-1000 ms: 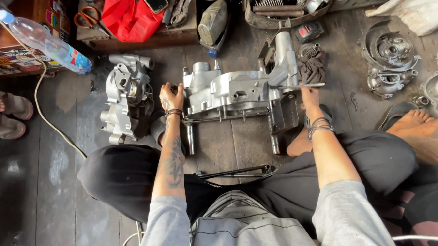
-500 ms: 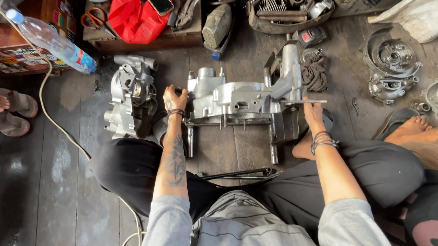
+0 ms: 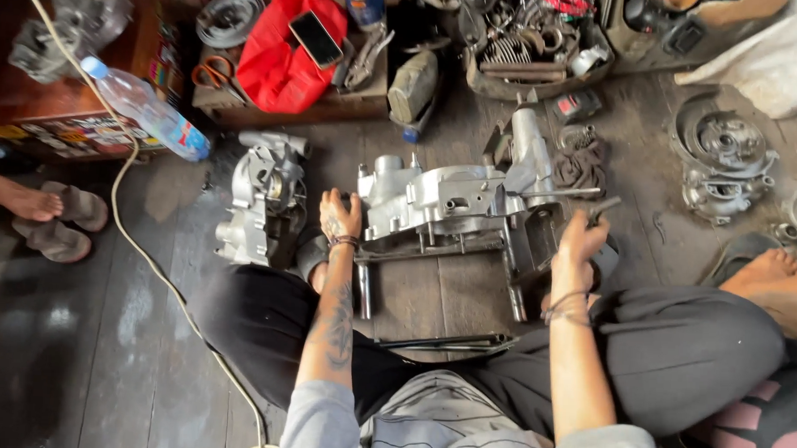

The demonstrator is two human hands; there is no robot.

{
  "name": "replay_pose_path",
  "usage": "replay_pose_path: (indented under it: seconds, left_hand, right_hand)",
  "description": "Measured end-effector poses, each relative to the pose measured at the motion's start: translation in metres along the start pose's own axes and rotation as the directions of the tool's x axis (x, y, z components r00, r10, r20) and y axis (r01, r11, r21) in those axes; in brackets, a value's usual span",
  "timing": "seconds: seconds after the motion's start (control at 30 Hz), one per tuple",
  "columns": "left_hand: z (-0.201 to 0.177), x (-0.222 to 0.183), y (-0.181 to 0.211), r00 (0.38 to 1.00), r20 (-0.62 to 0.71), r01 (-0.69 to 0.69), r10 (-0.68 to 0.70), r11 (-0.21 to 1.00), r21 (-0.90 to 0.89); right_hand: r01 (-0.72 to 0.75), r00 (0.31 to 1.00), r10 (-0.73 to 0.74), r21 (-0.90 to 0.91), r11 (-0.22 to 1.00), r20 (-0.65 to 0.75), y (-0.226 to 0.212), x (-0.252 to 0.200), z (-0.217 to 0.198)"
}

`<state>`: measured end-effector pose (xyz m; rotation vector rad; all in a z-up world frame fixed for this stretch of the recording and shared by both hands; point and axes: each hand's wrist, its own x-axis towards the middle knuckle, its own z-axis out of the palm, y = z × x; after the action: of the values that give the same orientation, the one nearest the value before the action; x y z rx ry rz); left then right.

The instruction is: The person uses a screwdriver to tighten or adjust screws on a metallic engine casing held in a stand. They rotate the casing to access different sides and continue working on the fasteners.

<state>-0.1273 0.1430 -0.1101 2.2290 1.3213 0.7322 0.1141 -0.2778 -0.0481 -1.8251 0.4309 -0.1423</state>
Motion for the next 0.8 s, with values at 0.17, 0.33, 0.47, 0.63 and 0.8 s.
replay_pose_path:
  seconds: [0.17, 0.33, 0.47, 0.63, 0.8]
  left_hand:
    - [-0.007, -0.008, 0.025, 0.981, -0.007, 0.194, -0.194, 0.976, 0.102]
    - [-0.097, -0.053, 0.144, 0.991, 0.024, 0.132, -0.129, 0.97, -0.205]
    - [-0.145, -0.078, 0.192, 0.96, 0.148, -0.151, 0.239, 0.883, -0.444]
    - [-0.121, -0.076, 0.18, 0.926, -0.055, -0.365, 0.372, 0.851, -0.378]
    - [-0.095, -0.075, 0.168, 0.893, -0.207, -0.45, 0.399, 0.784, -0.428]
  right_hand:
    - [-0.023, 0.999, 0.016, 0.263, 0.964, 0.028, -0.057, -0.098, 0.0]
    - [-0.074, 0.993, 0.032, 0.367, 0.927, 0.118, -0.086, -0.13, 0.006]
    - [-0.05, 0.944, -0.081, 0.381, 0.923, 0.32, -0.076, -0.161, 0.011]
    - [0.163, 0.877, -0.269, 0.279, 0.946, 0.399, -0.077, -0.177, 0.015]
    - [0.148, 0.854, -0.193, 0.13, 0.98, 0.483, -0.038, -0.16, 0.025]
